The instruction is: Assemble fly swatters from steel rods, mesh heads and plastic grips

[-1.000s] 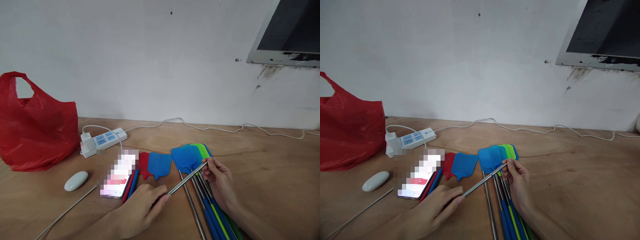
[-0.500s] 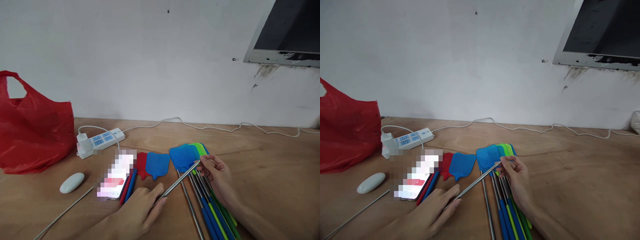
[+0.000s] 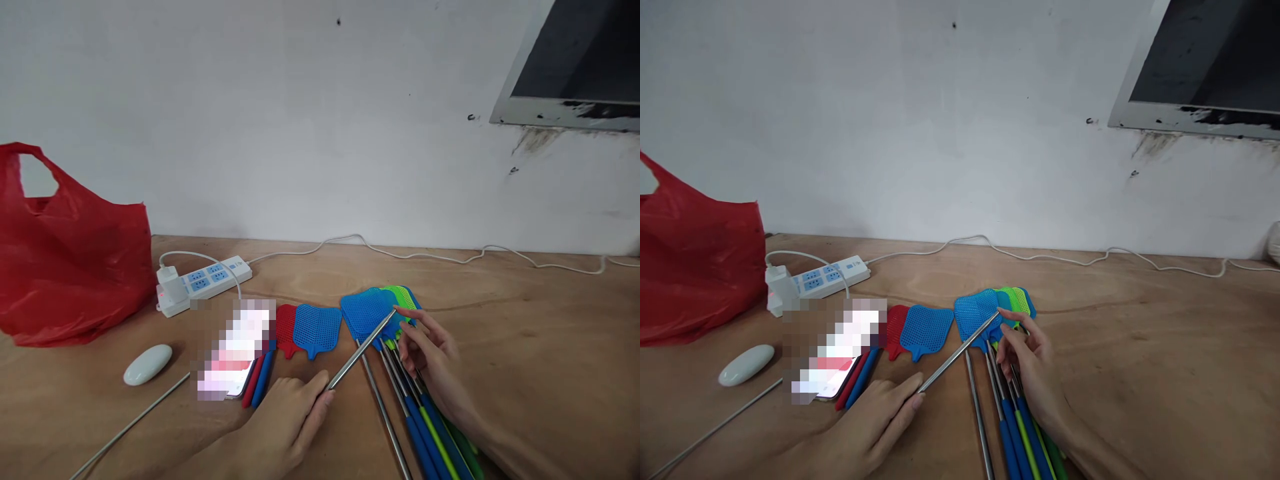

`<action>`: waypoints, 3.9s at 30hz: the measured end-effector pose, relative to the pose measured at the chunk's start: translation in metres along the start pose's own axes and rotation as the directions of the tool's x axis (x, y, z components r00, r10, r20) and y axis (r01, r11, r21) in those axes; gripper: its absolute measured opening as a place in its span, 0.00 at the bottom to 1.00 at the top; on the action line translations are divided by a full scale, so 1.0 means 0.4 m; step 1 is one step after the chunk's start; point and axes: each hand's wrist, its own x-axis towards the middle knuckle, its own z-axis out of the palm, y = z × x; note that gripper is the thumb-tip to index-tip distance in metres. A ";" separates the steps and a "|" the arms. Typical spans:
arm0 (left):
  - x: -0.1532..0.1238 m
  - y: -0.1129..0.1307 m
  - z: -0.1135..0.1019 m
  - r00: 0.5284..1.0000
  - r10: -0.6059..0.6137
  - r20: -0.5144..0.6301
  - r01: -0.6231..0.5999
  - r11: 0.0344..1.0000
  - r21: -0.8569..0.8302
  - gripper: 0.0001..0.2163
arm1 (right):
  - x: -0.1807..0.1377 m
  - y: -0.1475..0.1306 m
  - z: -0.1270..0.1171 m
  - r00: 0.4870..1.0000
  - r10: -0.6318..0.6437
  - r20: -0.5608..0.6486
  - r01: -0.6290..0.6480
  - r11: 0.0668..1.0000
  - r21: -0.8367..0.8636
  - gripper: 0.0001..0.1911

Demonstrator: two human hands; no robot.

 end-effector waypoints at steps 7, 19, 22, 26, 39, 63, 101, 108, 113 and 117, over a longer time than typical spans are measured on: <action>0.008 0.002 0.007 1.000 0.011 -0.018 -0.011 1.000 -0.002 0.16 | -0.018 0.011 0.002 0.986 0.028 0.165 -0.006 0.991 -0.133 0.25; 0.005 0.001 0.016 0.999 0.025 -0.028 -0.026 0.999 -0.042 0.18 | -0.039 -0.021 0.014 0.972 -0.018 0.236 0.081 0.963 -0.258 0.26; 0.006 0.002 0.016 1.000 0.008 -0.015 -0.009 0.998 -0.064 0.19 | -0.038 -0.015 0.010 0.970 -0.039 0.240 0.100 0.964 -0.247 0.24; 0.003 0.000 0.019 1.000 -0.006 -0.007 0.006 0.997 -0.083 0.19 | -0.038 -0.011 0.007 0.967 -0.059 0.247 0.119 0.964 -0.237 0.22; 0.013 0.004 -0.003 1.000 -0.004 -0.018 0.001 0.977 -0.211 0.19 | -0.034 -0.013 0.001 0.970 -0.068 0.235 0.127 0.960 -0.249 0.20; 0.018 0.002 -0.013 0.987 -0.112 -0.116 0.106 0.993 -0.058 0.18 | -0.016 -0.011 0.006 0.969 -0.035 0.243 0.103 0.957 -0.272 0.20; 0.011 0.010 -0.031 0.923 0.368 0.110 -0.362 0.930 -0.069 0.34 | 0.009 0.003 -0.010 0.971 -0.154 0.182 0.222 0.863 -0.453 0.12; 0.002 0.018 -0.035 0.928 0.365 0.078 -0.359 0.930 -0.081 0.32 | 0.012 0.012 -0.017 0.971 -0.166 0.173 0.232 0.835 -0.499 0.13; 0.007 0.000 -0.025 0.950 0.311 0.016 -0.309 0.949 -0.060 0.28 | 0.017 0.025 -0.022 0.951 -0.213 0.224 0.306 0.749 -0.588 0.13; 0.014 0.004 -0.030 0.944 0.324 0.056 -0.320 0.945 -0.067 0.28 | 0.020 0.032 -0.024 0.900 -0.320 0.297 0.428 0.519 -0.740 0.09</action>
